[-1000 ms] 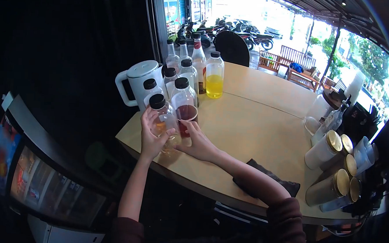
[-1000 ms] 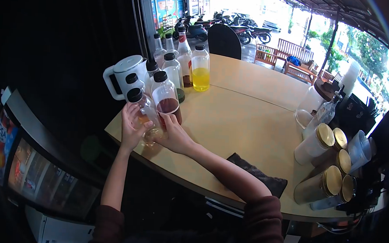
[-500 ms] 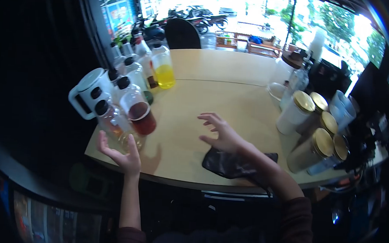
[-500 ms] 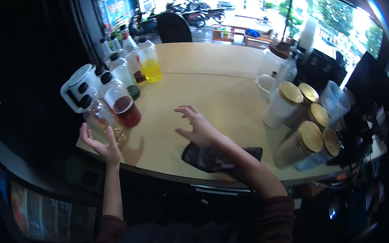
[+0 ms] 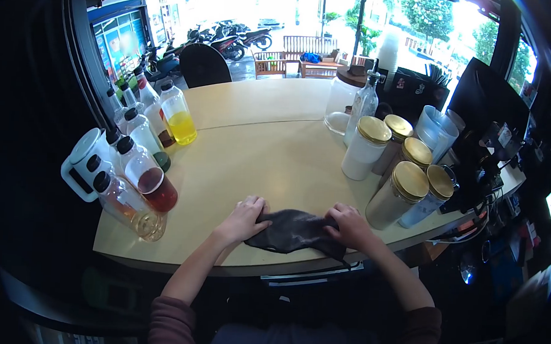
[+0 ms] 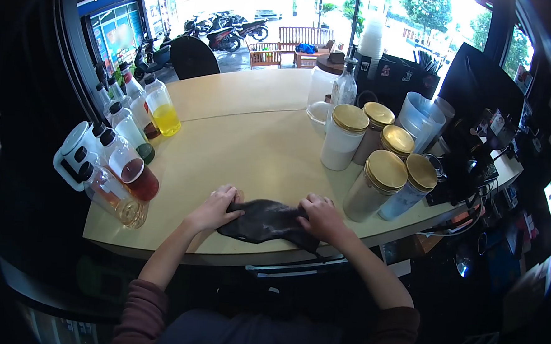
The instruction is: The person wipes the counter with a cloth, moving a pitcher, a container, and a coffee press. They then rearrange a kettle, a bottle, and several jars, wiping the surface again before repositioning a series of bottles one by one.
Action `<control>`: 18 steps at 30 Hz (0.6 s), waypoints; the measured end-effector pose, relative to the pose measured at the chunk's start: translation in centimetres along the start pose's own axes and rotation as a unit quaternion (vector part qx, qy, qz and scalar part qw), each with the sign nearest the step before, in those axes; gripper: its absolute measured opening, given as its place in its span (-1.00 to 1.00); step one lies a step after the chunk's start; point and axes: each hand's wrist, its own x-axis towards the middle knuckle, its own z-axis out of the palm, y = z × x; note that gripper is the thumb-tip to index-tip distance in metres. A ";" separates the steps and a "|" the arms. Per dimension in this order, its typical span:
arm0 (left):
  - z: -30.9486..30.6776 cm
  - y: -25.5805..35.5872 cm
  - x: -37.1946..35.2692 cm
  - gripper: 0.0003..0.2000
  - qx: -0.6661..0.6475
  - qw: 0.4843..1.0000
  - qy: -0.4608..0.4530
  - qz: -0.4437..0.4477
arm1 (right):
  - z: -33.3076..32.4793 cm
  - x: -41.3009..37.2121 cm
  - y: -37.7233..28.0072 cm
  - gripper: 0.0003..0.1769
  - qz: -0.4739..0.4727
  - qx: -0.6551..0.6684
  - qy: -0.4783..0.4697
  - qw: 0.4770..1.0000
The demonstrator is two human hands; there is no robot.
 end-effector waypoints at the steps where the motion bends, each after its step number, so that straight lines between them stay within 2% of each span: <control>1: -1.1 0.5 0.2 -0.67 -0.064 0.995 -0.054 -0.054 | -0.2 0.1 -0.1 -0.71 0.015 0.042 -0.016 0.999; 2: -2.3 0.8 0.3 -0.69 -0.128 0.980 -0.107 -0.109 | -0.5 0.3 -0.2 -0.75 0.029 0.084 -0.033 0.995; 3: -3.3 0.7 0.2 -0.69 -0.126 0.980 -0.104 -0.111 | -0.9 0.7 -0.4 -0.75 0.025 0.085 -0.032 0.996; 5: -6.1 0.1 -0.3 -0.72 -0.288 0.956 0.017 -0.049 | -2.2 1.9 -0.8 -0.79 -0.014 0.277 -0.010 0.961; 7: -9.6 -0.3 0.1 -0.72 -0.289 0.948 0.110 -0.073 | -4.3 3.7 -2.7 -0.80 0.008 0.284 -0.005 0.959; 8: -10.0 -1.7 0.9 -0.72 -0.305 0.932 0.191 -0.030 | -4.8 4.9 -3.6 -0.81 0.033 0.289 -0.002 0.957; 9: -10.7 -3.2 1.7 -0.70 -0.264 0.939 0.219 -0.036 | -4.4 6.3 -3.9 -0.70 0.021 0.256 0.006 0.966; 10: -11.5 -4.0 2.1 -0.67 -0.222 0.943 0.246 -0.041 | -3.4 7.7 -4.3 -0.70 0.016 0.258 0.002 0.966; 11: -11.1 -5.4 2.0 -0.67 -0.219 0.942 0.250 -0.047 | -1.9 9.2 -4.5 -0.59 -0.018 0.175 0.051 0.983; 12: -10.2 -7.2 2.1 -0.63 -0.058 0.954 0.288 -0.057 | -0.4 10.9 -4.9 -0.49 -0.052 0.091 0.101 0.989; 13: -9.9 -8.4 2.0 -0.60 0.105 0.940 0.318 -0.065 | 1.3 12.7 -5.3 -0.41 -0.092 0.078 0.080 0.989; 14: -9.7 -8.2 1.5 -0.55 0.007 0.959 0.268 -0.093 | 2.4 14.2 -6.3 -0.33 -0.131 0.064 0.060 0.988; 15: -9.1 -8.3 0.9 -0.54 0.000 0.964 0.241 -0.112 | 3.6 15.3 -7.4 -0.31 -0.155 0.014 0.007 0.988; 18: -7.2 -10.1 -0.8 -0.51 -0.017 0.974 0.166 -0.154 | 9.4 19.5 -9.4 -0.32 -0.232 0.003 -0.048 0.972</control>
